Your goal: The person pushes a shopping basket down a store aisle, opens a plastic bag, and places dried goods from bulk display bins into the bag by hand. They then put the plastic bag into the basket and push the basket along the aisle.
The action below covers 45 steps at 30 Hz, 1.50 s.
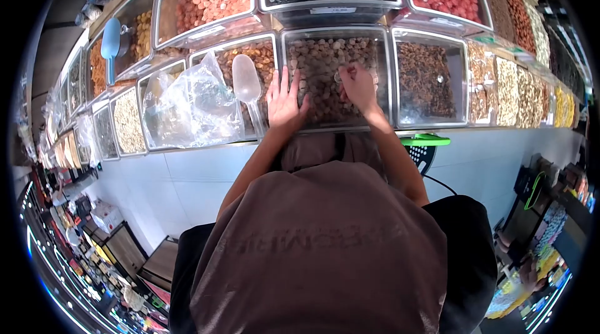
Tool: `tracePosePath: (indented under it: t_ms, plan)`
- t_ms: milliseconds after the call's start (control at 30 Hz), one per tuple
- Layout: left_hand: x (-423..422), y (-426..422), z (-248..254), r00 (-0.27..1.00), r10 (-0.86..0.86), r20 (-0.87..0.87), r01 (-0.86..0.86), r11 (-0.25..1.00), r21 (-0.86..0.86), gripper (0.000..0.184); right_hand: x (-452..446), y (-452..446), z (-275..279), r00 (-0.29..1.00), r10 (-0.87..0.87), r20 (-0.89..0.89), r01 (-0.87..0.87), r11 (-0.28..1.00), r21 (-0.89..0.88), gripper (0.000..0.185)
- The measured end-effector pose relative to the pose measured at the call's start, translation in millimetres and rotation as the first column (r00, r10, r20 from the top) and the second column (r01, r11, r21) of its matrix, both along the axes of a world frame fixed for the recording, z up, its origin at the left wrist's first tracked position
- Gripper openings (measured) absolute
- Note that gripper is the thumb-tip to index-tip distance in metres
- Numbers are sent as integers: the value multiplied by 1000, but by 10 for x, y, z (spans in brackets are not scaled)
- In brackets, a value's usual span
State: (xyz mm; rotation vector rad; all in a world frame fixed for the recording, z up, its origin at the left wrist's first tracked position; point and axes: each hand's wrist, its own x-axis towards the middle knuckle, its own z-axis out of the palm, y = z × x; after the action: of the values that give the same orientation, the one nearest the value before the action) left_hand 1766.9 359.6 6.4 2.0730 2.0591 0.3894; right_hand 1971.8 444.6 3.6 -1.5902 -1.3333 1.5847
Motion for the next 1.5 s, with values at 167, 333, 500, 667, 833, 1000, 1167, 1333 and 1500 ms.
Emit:
tracePosePath:
  t_ms: [167, 333, 500, 667, 833, 1000, 1167, 1333, 1500]
  plan:
    - [157, -43, -29, 995, -47, -84, 49, 998, 27, 72, 476, -537, -1, 885, -433, 171, 346, 858, 380, 18]
    - [382, -76, -94, 960, -258, -106, 257, 966, -30, 70, 1360, -1106, -78, 459, -886, 59, 688, 397, 607, 14]
    - [413, -75, -118, 964, -235, -121, 238, 971, 11, 70, 2113, -1533, -651, 45, -914, 404, 776, 286, 562, 63]
    - [424, -86, -100, 962, -245, -121, 252, 966, 53, 67, 1983, -1616, -848, 387, -922, -2, 902, 379, -207, 53]
    - [469, -84, -52, 965, -240, -104, 245, 969, 34, 67, 1781, -1655, -1441, 457, -864, -209, 888, 435, 147, 16]
    - [484, -70, -127, 969, -231, -82, 234, 972, 19, 68, 1671, -1594, -1295, 383, -863, -330, 920, 390, 48, 18]
    - [520, -78, -195, 980, -176, -91, 177, 984, -2, 64, 1575, -1530, -1297, 187, -895, -406, 977, 214, -22, 27]
    - [627, -104, -213, 993, -101, -67, 104, 993, 55, 60, 1594, -1762, -1353, 411, -810, -419, 912, 359, 200, 20]
    - [652, -292, -118, 987, -161, -29, 163, 985, 55, 56, 1574, -2044, -1220, 489, -828, -274, 868, 431, 246, 26]
